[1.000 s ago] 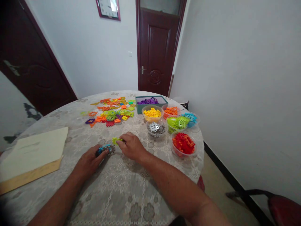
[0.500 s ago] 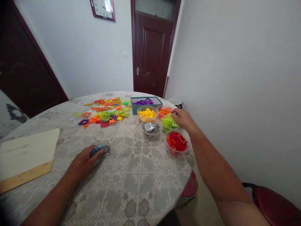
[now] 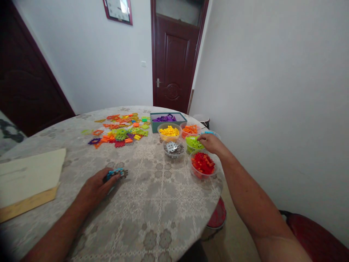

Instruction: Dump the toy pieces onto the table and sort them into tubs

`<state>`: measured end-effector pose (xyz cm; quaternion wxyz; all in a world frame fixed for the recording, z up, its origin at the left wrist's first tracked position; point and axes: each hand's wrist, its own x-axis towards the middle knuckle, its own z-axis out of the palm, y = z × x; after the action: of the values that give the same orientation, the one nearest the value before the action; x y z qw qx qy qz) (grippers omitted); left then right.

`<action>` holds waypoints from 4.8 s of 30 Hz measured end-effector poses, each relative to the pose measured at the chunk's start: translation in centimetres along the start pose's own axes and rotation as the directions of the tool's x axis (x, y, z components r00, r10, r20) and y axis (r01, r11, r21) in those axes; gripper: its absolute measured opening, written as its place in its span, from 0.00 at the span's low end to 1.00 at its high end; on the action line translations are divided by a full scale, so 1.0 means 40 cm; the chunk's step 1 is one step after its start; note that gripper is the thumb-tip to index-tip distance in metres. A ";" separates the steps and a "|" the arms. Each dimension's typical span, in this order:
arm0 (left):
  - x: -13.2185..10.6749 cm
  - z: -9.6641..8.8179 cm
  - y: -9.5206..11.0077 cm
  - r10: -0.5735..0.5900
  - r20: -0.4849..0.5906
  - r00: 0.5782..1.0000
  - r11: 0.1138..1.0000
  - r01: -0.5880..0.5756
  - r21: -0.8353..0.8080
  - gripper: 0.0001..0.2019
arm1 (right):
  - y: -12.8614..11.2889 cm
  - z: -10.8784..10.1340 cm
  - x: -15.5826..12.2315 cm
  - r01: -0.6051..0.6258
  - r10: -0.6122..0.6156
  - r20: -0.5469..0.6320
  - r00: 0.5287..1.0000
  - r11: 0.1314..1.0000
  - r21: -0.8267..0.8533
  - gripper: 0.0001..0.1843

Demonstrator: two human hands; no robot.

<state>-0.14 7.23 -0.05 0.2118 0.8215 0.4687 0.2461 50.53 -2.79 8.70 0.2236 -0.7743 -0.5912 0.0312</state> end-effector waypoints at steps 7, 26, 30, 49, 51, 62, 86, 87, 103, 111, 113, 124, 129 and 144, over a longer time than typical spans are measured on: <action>-0.002 0.000 0.005 0.003 -0.004 1.000 1.000 -0.003 -0.025 0.21 | -0.041 -0.008 -0.034 -0.026 0.009 -0.139 0.990 0.992 -0.122 0.16; -0.033 -0.012 0.060 -0.064 0.202 0.977 0.900 0.144 -0.411 0.17 | -0.589 0.376 -0.225 0.230 -0.344 0.070 0.936 0.751 0.619 0.22; -0.032 -0.007 0.059 -0.022 0.287 0.958 0.851 0.169 -0.497 0.17 | -0.583 0.409 -0.218 0.097 -0.288 0.152 0.946 0.694 0.713 0.12; -0.023 -0.003 0.034 0.033 0.191 0.981 0.878 0.063 -0.474 0.23 | -0.379 0.179 0.018 -0.064 -0.003 -0.213 0.977 0.949 -0.307 0.13; -0.021 0.000 0.029 0.037 0.184 0.982 0.869 0.060 -0.492 0.23 | -0.379 0.189 0.014 -0.083 0.029 -0.168 0.985 0.942 -0.324 0.12; -0.021 -0.005 0.035 0.074 0.180 0.981 0.853 0.031 -0.521 0.27 | -0.578 0.306 -0.184 0.548 -0.563 -0.039 0.826 0.783 0.294 0.12; -0.014 0.002 0.046 -0.076 0.286 0.955 0.864 0.206 -0.460 0.31 | 0.061 -0.099 0.103 -0.158 0.017 -0.365 0.931 0.919 -0.361 0.14; -0.014 0.002 0.047 -0.084 0.288 0.954 0.858 0.216 -0.466 0.31 | 0.088 -0.094 0.118 -0.191 0.050 -0.348 0.936 0.903 -0.384 0.15; -0.031 0.024 0.029 -0.019 0.294 0.956 0.808 0.188 -0.559 0.23 | 0.091 -0.037 0.161 -0.199 0.084 -0.263 0.961 0.870 -0.452 0.19; -0.038 0.024 0.054 -0.028 0.105 0.994 0.922 0.067 -0.381 0.15 | -0.393 0.049 0.066 0.516 -0.533 -0.133 0.836 0.845 -0.141 0.15; -0.037 0.023 0.046 -0.014 -0.054 0.998 0.961 -0.002 -0.276 0.13 | -0.520 0.111 0.063 0.578 -0.578 -0.019 0.816 0.816 -0.035 0.17; -0.023 0.049 -0.044 0.141 -0.533 0.834 0.989 -0.097 0.110 0.11 | -0.753 0.512 0.358 0.151 -0.145 0.103 0.984 0.987 -0.052 0.33; -0.025 0.073 -0.053 0.127 -0.543 0.830 0.983 -0.031 0.182 0.15 | -0.761 0.581 0.457 0.086 -0.078 0.123 0.989 0.994 -0.067 0.38; -0.036 0.083 -0.043 0.014 -0.474 0.880 0.980 0.083 0.183 0.19 | -0.941 0.704 0.547 0.377 -0.319 0.329 0.889 0.917 -0.127 0.47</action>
<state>0.08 6.40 -3.96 0.0127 0.7450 0.5430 0.3873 14.33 33.80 2.56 0.0587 -0.6588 -0.7482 0.0525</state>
